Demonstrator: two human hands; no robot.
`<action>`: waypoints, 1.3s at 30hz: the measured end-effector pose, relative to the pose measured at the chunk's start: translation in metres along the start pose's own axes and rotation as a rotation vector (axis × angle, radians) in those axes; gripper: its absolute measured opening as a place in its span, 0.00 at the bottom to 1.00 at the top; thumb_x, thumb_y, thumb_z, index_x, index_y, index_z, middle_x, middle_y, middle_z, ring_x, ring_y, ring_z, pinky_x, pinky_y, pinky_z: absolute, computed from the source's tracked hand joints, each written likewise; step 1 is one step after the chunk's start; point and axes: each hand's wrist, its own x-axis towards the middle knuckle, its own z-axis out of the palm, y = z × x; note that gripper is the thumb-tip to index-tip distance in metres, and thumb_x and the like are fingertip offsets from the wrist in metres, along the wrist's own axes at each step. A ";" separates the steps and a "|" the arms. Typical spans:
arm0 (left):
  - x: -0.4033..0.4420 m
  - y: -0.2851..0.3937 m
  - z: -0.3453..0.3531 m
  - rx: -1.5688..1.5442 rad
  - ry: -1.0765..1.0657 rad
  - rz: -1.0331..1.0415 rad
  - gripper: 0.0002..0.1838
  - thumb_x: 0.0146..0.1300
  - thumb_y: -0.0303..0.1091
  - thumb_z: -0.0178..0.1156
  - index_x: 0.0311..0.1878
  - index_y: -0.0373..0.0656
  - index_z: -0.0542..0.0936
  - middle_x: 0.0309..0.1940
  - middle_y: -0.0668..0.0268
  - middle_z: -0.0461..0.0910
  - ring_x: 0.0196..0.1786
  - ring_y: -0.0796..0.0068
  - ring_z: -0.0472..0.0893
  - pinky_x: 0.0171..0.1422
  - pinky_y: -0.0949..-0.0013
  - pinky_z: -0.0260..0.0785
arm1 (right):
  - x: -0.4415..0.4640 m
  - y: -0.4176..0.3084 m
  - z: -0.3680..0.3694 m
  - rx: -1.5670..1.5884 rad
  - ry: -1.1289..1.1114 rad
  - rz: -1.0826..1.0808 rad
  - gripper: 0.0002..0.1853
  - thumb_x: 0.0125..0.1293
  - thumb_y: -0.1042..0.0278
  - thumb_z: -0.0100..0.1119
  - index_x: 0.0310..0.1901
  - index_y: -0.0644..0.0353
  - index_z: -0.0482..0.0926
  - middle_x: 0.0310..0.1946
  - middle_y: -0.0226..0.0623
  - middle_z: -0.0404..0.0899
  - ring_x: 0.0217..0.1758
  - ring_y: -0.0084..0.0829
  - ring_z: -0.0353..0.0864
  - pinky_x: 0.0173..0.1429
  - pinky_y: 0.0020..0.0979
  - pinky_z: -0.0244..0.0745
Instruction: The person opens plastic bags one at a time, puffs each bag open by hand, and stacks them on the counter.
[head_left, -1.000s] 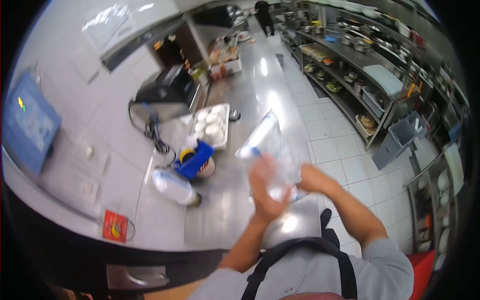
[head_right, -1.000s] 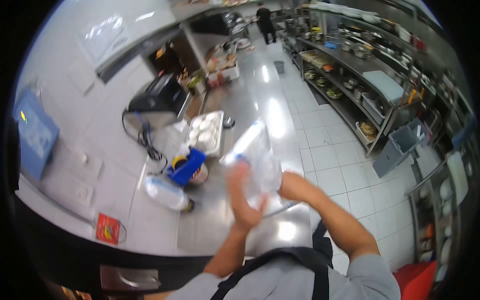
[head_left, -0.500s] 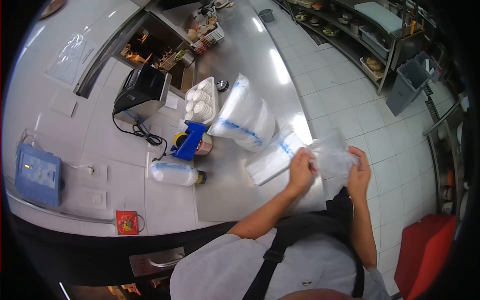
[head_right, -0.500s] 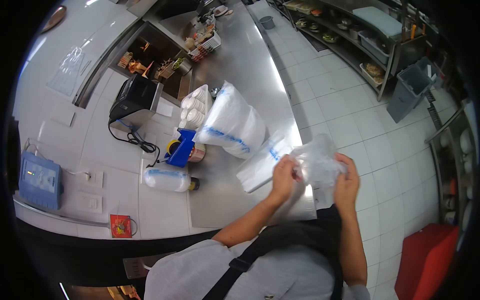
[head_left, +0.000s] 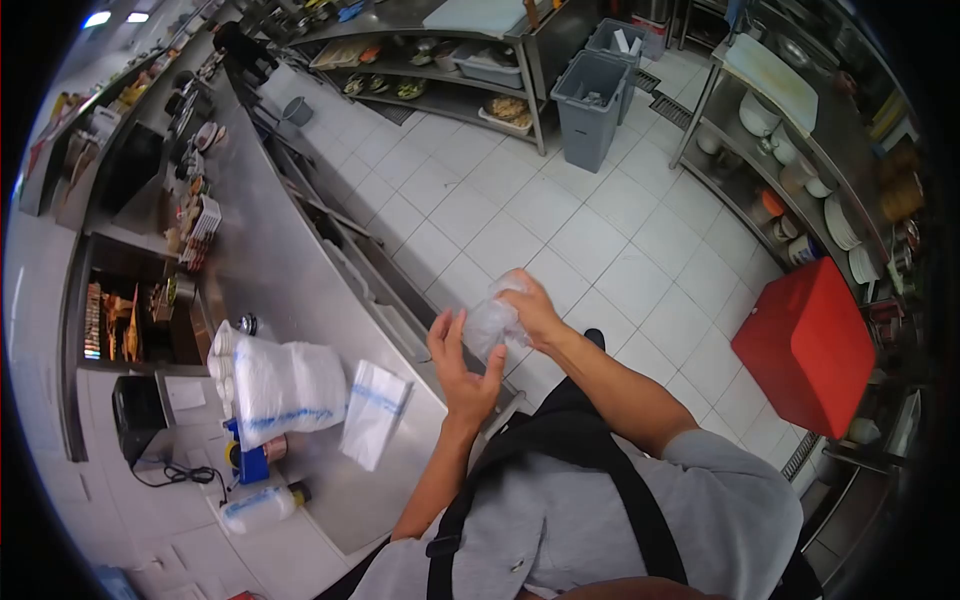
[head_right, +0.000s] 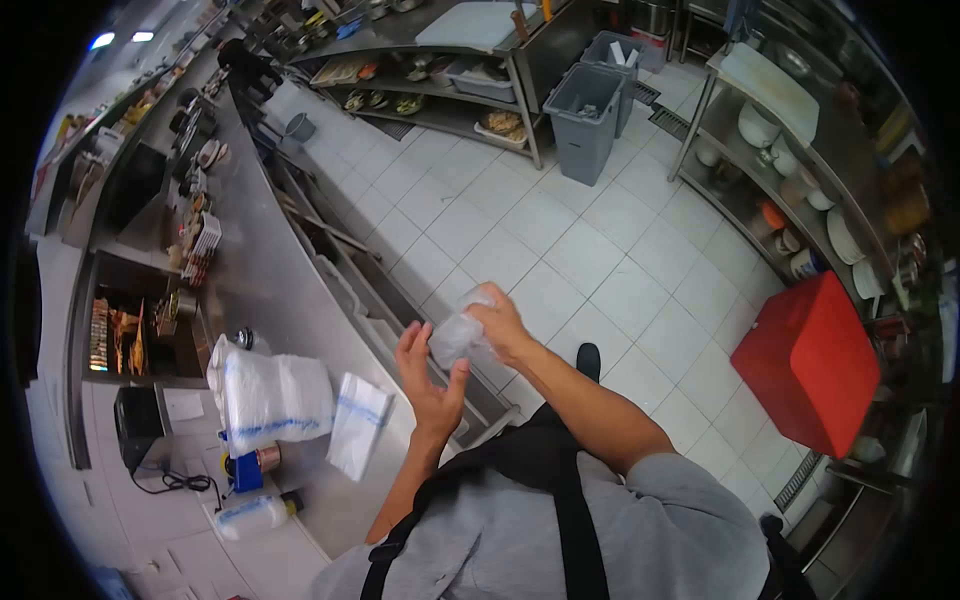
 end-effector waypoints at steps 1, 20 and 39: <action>0.016 0.005 0.017 -0.005 -0.011 0.070 0.28 0.66 0.35 0.65 0.67 0.36 0.72 0.65 0.43 0.70 0.68 0.50 0.72 0.69 0.50 0.66 | -0.002 -0.023 0.001 0.143 -0.004 0.136 0.11 0.67 0.72 0.56 0.50 0.58 0.77 0.39 0.30 0.79 0.34 0.25 0.78 0.31 0.31 0.74; 0.159 0.003 0.208 0.160 -0.461 0.199 0.33 0.72 0.45 0.52 0.76 0.42 0.63 0.76 0.60 0.64 0.82 0.50 0.52 0.80 0.31 0.37 | 0.116 -0.108 -0.146 0.253 0.165 0.116 0.25 0.78 0.42 0.49 0.62 0.52 0.75 0.60 0.37 0.78 0.63 0.33 0.77 0.66 0.40 0.76; 0.157 -0.305 0.294 0.076 -0.636 -0.701 0.29 0.73 0.53 0.54 0.69 0.43 0.75 0.63 0.46 0.78 0.65 0.45 0.76 0.70 0.49 0.69 | 0.472 -0.265 -0.315 -0.044 0.262 -0.041 0.24 0.76 0.41 0.48 0.54 0.54 0.78 0.37 0.29 0.75 0.38 0.25 0.70 0.40 0.31 0.68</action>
